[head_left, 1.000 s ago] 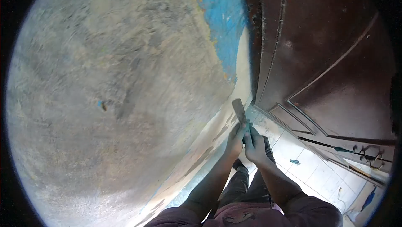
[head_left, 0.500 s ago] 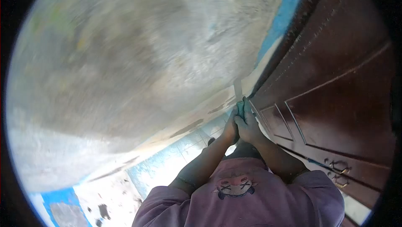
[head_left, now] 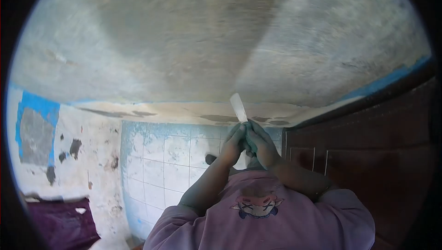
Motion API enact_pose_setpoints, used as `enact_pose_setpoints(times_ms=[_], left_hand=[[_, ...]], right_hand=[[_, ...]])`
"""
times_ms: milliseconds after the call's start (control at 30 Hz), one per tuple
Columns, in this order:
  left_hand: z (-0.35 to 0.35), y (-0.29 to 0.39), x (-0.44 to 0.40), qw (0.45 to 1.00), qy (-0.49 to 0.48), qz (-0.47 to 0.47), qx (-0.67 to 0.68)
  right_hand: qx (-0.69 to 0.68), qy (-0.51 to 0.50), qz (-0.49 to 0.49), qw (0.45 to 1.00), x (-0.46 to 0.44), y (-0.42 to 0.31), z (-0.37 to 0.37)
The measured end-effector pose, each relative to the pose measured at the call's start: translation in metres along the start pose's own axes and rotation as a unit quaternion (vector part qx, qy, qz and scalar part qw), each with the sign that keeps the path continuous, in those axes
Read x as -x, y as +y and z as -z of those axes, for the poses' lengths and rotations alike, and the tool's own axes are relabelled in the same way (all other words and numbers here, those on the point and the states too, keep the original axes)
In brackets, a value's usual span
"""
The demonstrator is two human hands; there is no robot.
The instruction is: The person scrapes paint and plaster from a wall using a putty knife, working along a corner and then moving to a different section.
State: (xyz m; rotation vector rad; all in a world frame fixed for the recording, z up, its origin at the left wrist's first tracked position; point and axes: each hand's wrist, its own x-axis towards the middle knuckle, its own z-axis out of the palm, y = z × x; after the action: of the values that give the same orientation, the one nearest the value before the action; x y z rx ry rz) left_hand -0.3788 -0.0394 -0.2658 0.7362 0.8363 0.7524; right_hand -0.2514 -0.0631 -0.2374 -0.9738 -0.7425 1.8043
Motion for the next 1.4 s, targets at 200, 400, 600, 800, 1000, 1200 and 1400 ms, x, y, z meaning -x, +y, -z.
enact_pose_setpoints(times_ms=[200,400,600,800,1000,1200,1400], left_hand=[[0.032,0.037,0.035,0.984,0.053,-0.165,0.045],[0.094,0.085,0.084,0.957,0.064,-0.281,0.026],[0.180,0.128,0.123,0.942,0.144,-0.301,-0.023],[0.229,0.163,0.138,0.946,0.117,-0.302,-0.006],[0.286,0.182,0.129,0.951,0.134,-0.277,-0.010],[0.358,0.202,0.121,0.942,0.194,-0.262,0.075],[0.431,0.249,0.137,0.926,0.258,-0.244,0.130]], right_hand=[[0.098,-0.080,0.147,0.981,-0.030,-0.006,-0.061],[0.149,-0.147,0.193,0.959,-0.069,0.008,-0.151],[0.140,-0.164,0.193,0.957,-0.116,0.046,-0.242],[0.117,-0.138,0.214,0.960,-0.146,0.057,-0.301],[0.193,-0.128,0.172,0.958,-0.200,0.076,-0.337],[0.154,-0.245,-0.002,0.957,-0.253,0.086,-0.374],[0.174,-0.257,-0.015,0.951,-0.309,0.112,-0.452]])
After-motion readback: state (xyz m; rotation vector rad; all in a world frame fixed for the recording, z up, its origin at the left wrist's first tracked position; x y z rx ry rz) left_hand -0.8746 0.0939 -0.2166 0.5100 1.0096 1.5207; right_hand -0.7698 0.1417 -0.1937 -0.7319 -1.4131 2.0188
